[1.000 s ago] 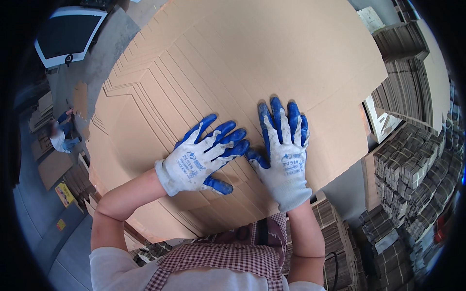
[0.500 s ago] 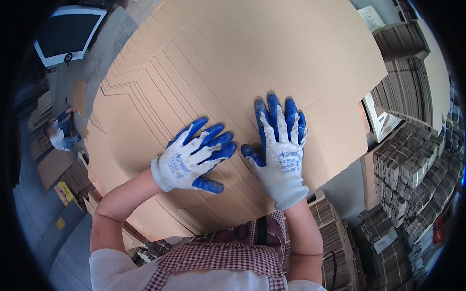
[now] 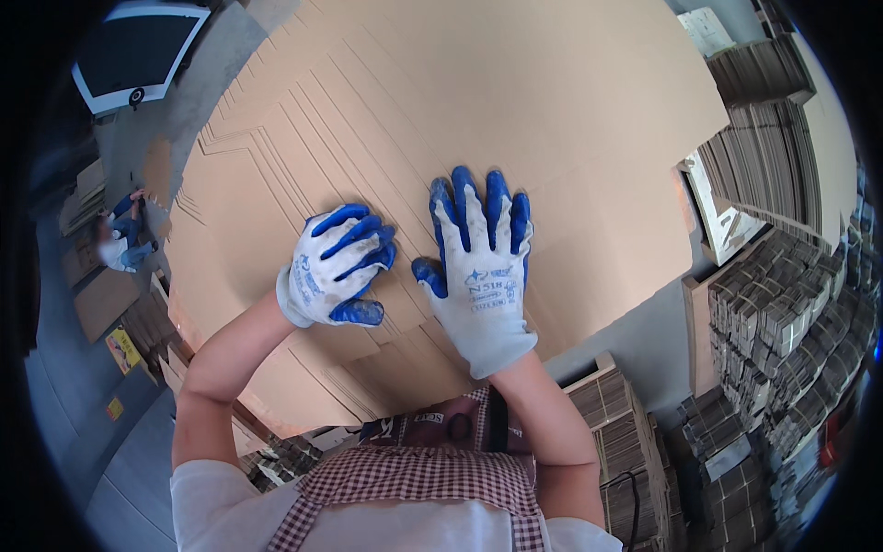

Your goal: The person aligns a large cardboard sheet on a work surface, then uses a brush to apply white glue in strips across the surface. The person repeatedly dips the brush into a container of glue and spreads it evenly over the cardboard.

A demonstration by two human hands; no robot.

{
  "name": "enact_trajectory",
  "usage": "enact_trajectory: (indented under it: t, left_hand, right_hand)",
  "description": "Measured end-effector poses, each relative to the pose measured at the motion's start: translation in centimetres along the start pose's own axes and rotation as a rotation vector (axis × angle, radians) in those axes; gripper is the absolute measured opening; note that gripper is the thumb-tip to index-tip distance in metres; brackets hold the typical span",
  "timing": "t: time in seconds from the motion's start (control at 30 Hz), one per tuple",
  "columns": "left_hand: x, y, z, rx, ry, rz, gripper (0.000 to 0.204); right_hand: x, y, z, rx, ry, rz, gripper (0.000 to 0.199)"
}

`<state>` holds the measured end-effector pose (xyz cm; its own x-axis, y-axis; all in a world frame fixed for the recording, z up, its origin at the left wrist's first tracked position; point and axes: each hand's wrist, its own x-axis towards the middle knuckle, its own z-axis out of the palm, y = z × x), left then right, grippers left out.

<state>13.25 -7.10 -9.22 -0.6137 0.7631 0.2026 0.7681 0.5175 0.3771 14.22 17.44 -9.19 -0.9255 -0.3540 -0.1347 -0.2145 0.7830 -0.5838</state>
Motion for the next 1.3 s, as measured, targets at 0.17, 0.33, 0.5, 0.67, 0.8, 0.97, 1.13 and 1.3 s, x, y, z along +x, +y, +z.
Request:
enact_trajectory:
  t: [0.17, 0.33, 0.5, 0.67, 0.8, 0.97, 1.13, 1.3]
  left_hand:
    - [1.6, 1.3, -2.0, 0.018, -0.226, -0.13, 0.088]
    - [0.7, 1.7, -1.3, 0.016, -0.382, -0.212, 0.1]
    - [0.1, 1.7, -1.4, 0.022, -0.373, -0.196, 0.1]
    - [-0.3, 1.4, -1.5, 0.02, -0.373, -0.177, 0.099]
    - [-0.1, 1.7, -1.9, -0.008, -0.352, -0.196, 0.101]
    - [1.0, 1.5, -0.7, 0.028, -0.367, -0.193, 0.103]
    - [0.8, 1.3, -0.6, 0.015, -0.368, -0.184, 0.104]
    - [0.1, 1.3, -1.0, 0.012, -0.426, -0.185, 0.105]
  right_hand:
    - [0.1, 0.4, 0.1, -0.007, 0.004, 0.008, 0.084]
    - [0.1, 0.1, 0.2, -0.051, -0.003, 0.045, 0.086]
    - [0.1, 0.1, 0.6, -0.085, -0.009, 0.058, 0.087]
    - [0.2, 0.0, 0.5, -0.081, 0.003, 0.055, 0.087]
    - [0.1, -0.3, 0.1, -0.048, 0.004, 0.052, 0.081]
    - [0.1, -0.1, 0.3, -0.062, 0.026, 0.035, 0.071]
    - [0.1, 0.0, 0.6, -0.102, 0.018, 0.051, 0.071]
    - [0.2, -0.2, 0.4, -0.07, 0.011, 0.062, 0.075]
